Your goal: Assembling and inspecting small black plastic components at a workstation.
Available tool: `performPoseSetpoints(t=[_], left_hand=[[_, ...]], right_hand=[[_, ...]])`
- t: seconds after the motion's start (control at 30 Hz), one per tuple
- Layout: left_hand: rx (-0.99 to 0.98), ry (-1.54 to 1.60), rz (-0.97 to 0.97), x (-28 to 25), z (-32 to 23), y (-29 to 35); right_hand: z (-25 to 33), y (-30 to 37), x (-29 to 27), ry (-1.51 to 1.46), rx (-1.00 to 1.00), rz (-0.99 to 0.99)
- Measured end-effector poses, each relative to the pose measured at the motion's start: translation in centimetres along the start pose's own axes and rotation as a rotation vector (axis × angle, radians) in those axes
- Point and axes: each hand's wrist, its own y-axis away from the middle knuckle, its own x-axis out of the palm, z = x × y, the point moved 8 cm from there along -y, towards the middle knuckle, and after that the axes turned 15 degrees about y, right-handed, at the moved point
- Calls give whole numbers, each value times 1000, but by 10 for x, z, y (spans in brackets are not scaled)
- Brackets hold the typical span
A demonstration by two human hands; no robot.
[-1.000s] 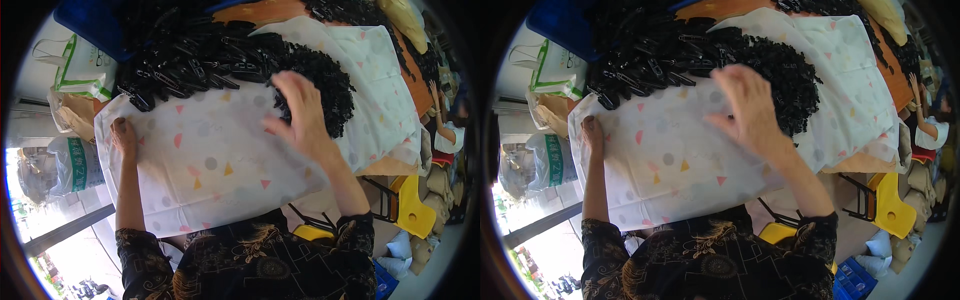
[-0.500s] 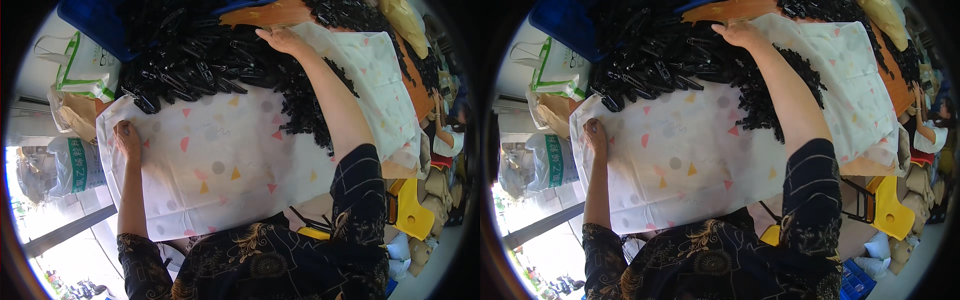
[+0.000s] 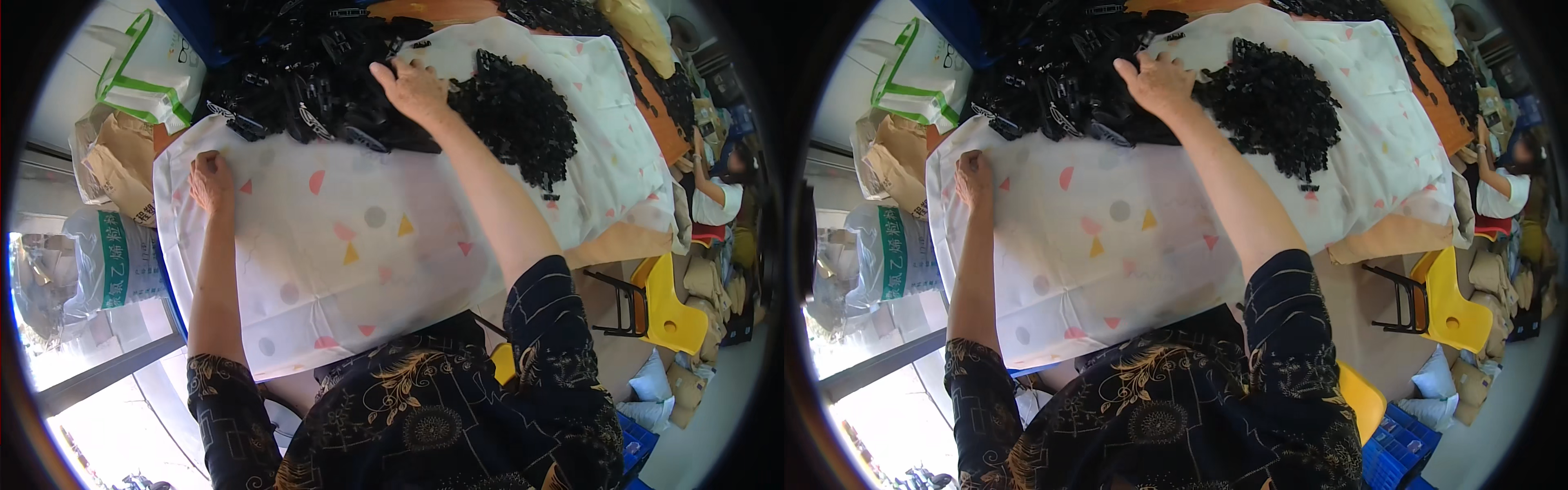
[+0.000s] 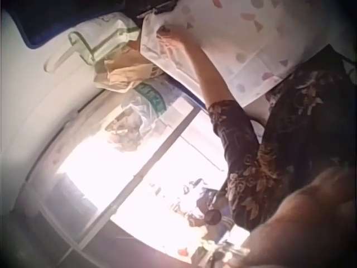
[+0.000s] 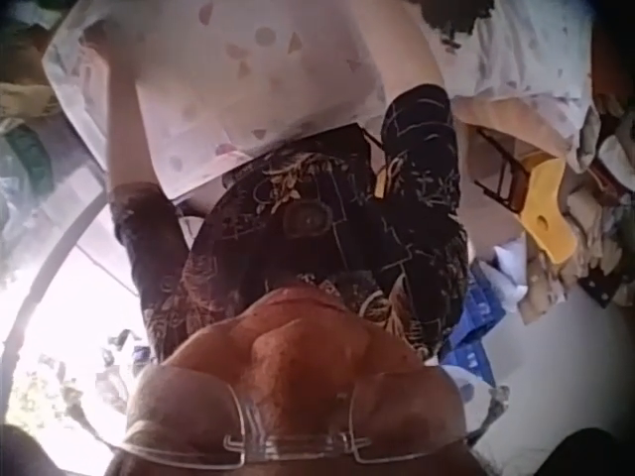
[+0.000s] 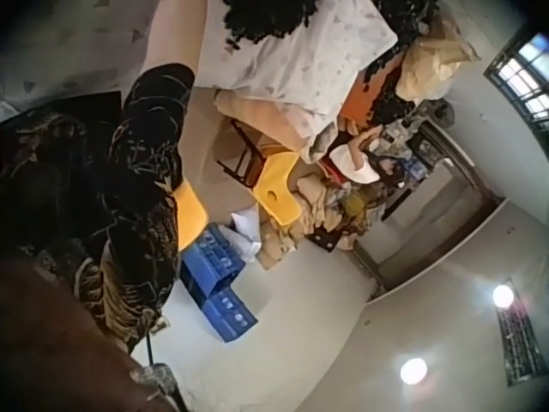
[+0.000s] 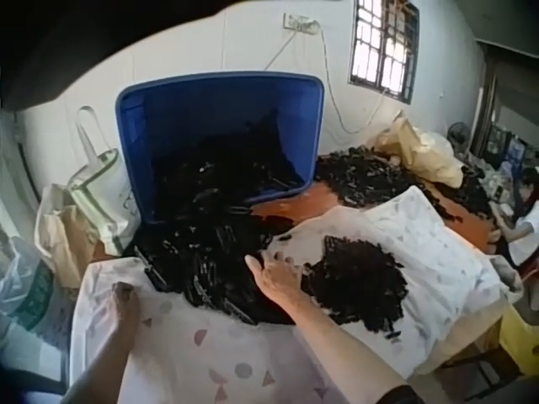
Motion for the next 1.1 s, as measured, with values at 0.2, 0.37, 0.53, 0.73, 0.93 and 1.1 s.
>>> performPoseSetpoints(t=[0.2,0.37,0.53,0.73,0.93,1.1], left_hand=[[-31,324,-41,-19,4,14],[-47,557,-88,-39,-19,63],[649,472,-24,-82,-140,152],[956,516,591,-36,-218,236],[989,340,615,-21,-224,229],[830,326,612,-17,-212,207]], right_hand=[[38,51,-12,-54,-78,-58],[30,61,-9,-353,-95,49],[45,87,-43,-875,-196,308],[-10,87,-88,-916,-161,292],[-93,115,-80,-184,-298,223],[-89,143,-72,203,-601,19]])
